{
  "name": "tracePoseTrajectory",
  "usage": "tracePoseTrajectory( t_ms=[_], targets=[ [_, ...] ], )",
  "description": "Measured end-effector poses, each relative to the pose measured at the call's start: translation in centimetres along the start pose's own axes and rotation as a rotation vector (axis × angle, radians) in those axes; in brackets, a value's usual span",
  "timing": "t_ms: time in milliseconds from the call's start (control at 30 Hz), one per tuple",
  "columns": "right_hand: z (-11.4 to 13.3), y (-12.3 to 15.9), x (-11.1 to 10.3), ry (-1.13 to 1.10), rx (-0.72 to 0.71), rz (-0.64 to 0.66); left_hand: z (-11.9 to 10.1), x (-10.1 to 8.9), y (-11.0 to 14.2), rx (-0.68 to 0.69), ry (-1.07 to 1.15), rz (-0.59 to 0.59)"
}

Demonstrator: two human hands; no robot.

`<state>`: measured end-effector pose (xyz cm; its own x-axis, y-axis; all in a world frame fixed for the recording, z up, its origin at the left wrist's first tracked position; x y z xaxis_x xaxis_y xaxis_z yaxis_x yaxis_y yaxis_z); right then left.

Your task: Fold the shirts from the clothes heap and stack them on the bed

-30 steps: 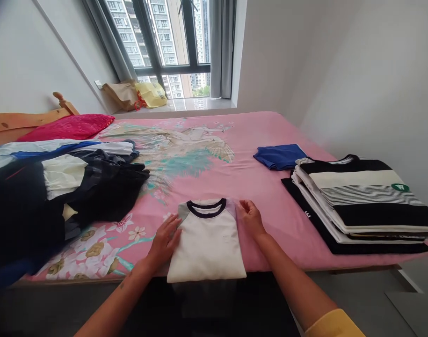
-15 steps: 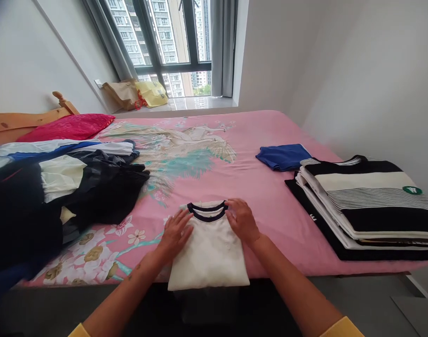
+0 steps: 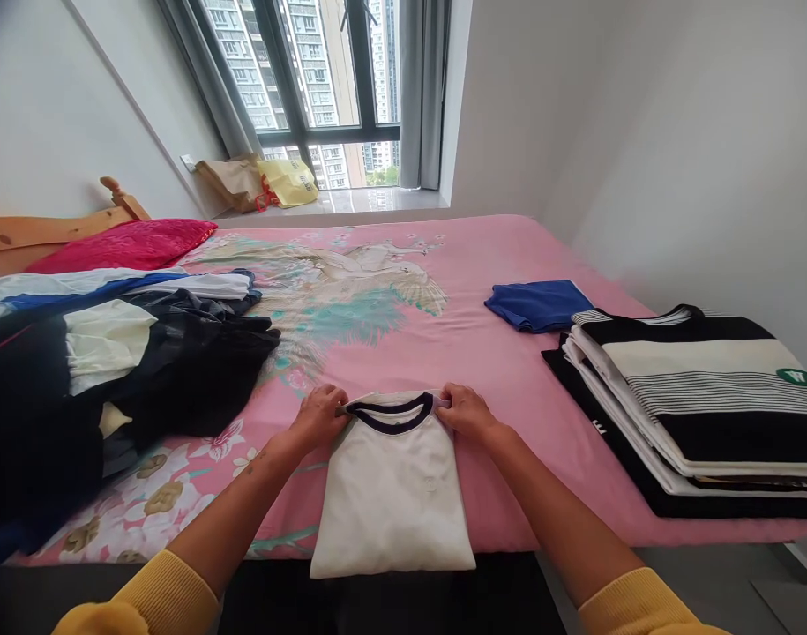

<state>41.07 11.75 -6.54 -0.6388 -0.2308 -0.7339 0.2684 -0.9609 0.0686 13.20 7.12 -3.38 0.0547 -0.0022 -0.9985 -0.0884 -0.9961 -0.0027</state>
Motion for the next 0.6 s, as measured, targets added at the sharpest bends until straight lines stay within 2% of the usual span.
tracePoseTrajectory(
  t_ms=[133,333,600],
  targets=[
    [0.4,0.4,0.0,-0.001,0.018,0.046,0.2,0.0,0.4,0.009,0.066,-0.029],
    [0.5,1.1,0.0,-0.025,0.008,0.029,0.6,0.0,1.2,-0.049,0.102,-0.097],
    [-0.1,1.5,0.6,-0.132,0.022,0.058,1.1,0.7,1.4,-0.107,0.239,-0.085]
  ],
)
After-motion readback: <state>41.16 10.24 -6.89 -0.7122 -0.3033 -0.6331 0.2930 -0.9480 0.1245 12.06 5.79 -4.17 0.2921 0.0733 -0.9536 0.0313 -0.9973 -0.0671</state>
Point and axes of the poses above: each hand's wrist, its own y-axis away from the middle knuckle, its own x-axis out of the palm, z = x × y, the point moved 6 cm from there along -y, towards the middle knuckle, and after that the axes turned 8 degrees about -y, right-handed, at the moved point
